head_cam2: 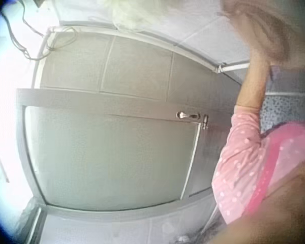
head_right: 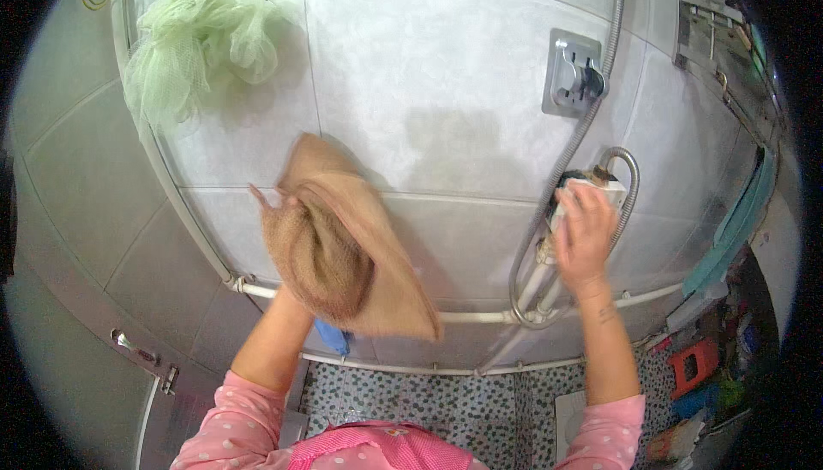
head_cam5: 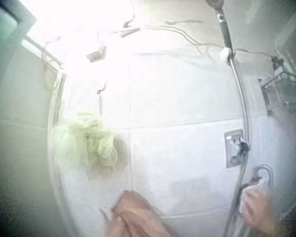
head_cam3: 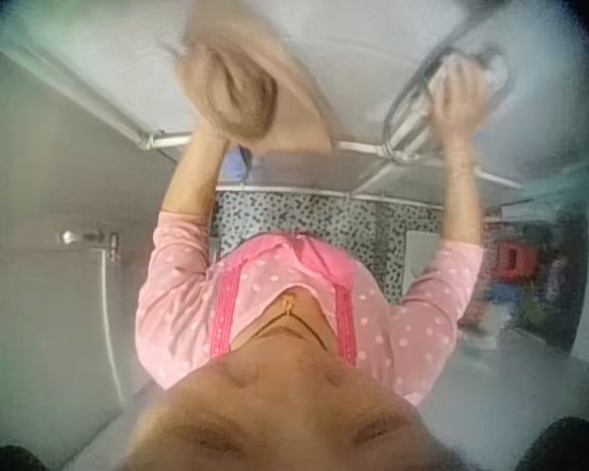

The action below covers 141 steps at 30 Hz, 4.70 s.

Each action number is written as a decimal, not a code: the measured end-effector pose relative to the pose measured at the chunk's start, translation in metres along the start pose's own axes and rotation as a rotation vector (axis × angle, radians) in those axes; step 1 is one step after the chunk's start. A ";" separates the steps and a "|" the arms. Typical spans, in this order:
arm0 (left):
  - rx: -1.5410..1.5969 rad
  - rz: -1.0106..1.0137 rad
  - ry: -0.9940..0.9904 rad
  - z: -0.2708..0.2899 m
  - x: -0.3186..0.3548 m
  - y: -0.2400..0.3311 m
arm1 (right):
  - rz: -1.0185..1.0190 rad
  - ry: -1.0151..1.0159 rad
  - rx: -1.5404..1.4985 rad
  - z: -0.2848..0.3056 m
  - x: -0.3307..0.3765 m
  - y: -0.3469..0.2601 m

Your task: The person wipes tiled bathroom walls with a cloth, moving systematically across multiple wall sections. They also wipe a horizontal pipe and briefly handle a hanging bath sponge while continuing to clean the surrounding tiles.

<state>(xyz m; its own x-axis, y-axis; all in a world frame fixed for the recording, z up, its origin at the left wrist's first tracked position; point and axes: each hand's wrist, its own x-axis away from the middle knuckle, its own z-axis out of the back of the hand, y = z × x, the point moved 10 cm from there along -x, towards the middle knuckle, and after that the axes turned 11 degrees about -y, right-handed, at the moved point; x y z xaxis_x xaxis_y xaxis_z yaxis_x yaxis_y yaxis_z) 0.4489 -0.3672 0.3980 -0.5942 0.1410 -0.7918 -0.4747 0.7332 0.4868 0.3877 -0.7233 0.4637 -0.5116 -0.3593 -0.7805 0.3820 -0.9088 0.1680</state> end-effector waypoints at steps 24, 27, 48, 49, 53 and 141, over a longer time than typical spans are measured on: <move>0.574 0.331 0.401 -0.033 0.135 -0.070 | -0.280 -0.924 -1.501 -0.147 0.094 -0.213; 0.535 0.321 0.280 -0.022 0.146 -0.075 | -0.561 -0.829 -1.846 -0.162 0.091 -0.182; 0.677 0.447 0.341 -0.068 0.158 -0.067 | -0.405 -0.594 -1.713 -0.101 0.040 -0.156; 0.702 0.458 0.336 -0.073 0.157 -0.064 | -0.393 -0.589 -1.665 -0.099 0.039 -0.151; 0.639 0.674 0.331 -0.085 0.168 -0.085 | -0.026 -0.639 -1.278 -0.078 0.039 -0.177; -2.220 -0.710 0.129 -0.150 -0.262 0.093 | -0.261 0.274 0.208 -0.030 -0.010 0.010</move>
<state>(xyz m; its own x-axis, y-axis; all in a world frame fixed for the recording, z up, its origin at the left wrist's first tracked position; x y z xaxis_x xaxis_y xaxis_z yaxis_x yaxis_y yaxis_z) 0.4630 -0.4358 0.7063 -0.0597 0.1911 -0.9797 -0.2165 -0.9606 -0.1742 0.4198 -0.7228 0.4549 -0.3362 -0.0675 -0.9394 0.0896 -0.9952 0.0395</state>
